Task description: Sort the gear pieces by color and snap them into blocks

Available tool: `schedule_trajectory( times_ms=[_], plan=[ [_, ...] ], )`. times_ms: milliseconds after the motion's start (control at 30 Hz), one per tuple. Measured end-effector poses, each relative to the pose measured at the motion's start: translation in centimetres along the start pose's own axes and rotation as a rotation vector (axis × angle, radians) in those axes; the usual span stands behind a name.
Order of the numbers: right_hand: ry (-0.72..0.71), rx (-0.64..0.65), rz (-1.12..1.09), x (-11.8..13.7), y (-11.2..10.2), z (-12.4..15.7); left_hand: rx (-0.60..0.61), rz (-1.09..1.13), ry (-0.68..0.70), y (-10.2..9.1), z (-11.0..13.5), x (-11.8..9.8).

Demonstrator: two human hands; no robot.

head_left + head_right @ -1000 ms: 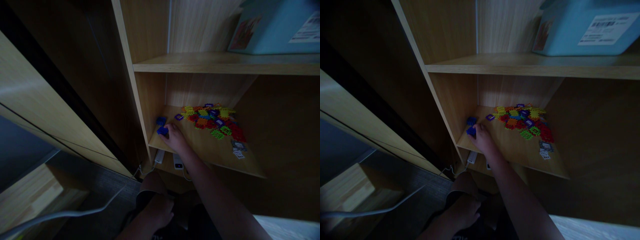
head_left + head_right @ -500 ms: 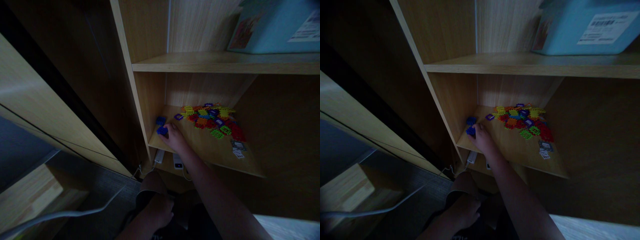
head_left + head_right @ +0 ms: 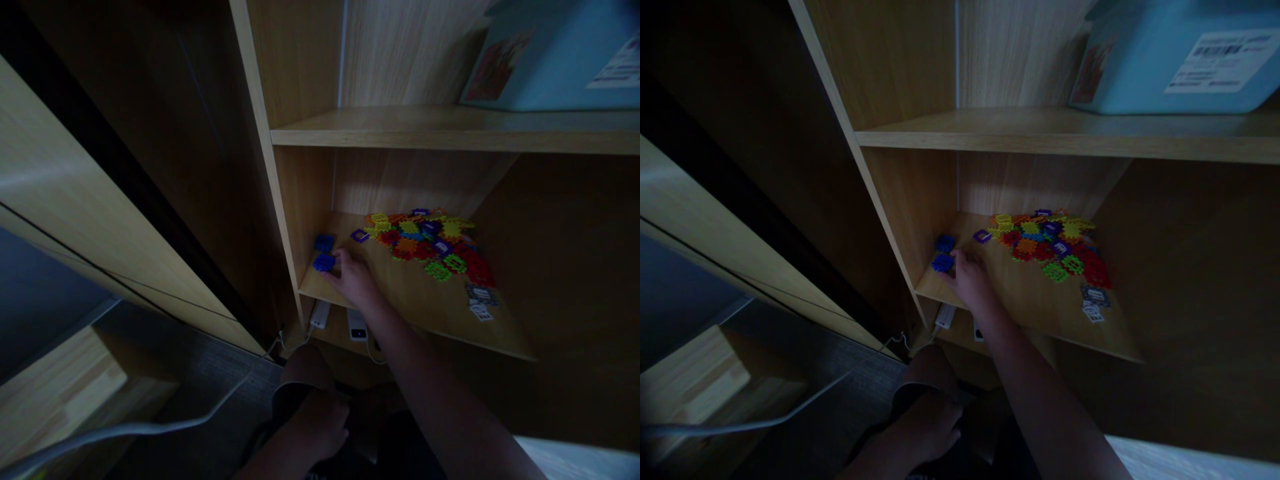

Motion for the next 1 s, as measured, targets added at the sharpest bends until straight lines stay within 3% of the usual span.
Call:
schedule_trajectory(
  times_ms=[233, 500, 733, 1000],
  plan=[
    [-0.013, 0.029, -0.025, 0.5, 0.5, -0.9, 0.045, -0.031, -0.078, -0.5, 0.6, -0.3],
    [-0.028, -0.067, -0.108, 0.8, -0.7, 0.4, 0.026, -0.059, -0.051, 0.4, -0.3, 0.6],
    [-0.076, 0.003, -0.115, 1.3, -0.4, 0.3, 0.012, -0.057, -0.048, 1.2, -1.0, 1.1],
    [-0.100, 0.030, -0.114, 1.4, -0.2, 0.1, 0.041, -0.081, -0.038, 0.2, 0.0, 0.1]
  ],
)
Point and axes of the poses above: each hand's wrist, its own z-axis away from the middle knuckle, its own y-axis out of the palm, x = y × z, the point moved 7 cm from there along -z, towards the middle knuckle, and after that the axes turned 12 degrees about x, right-handed, at the moved point
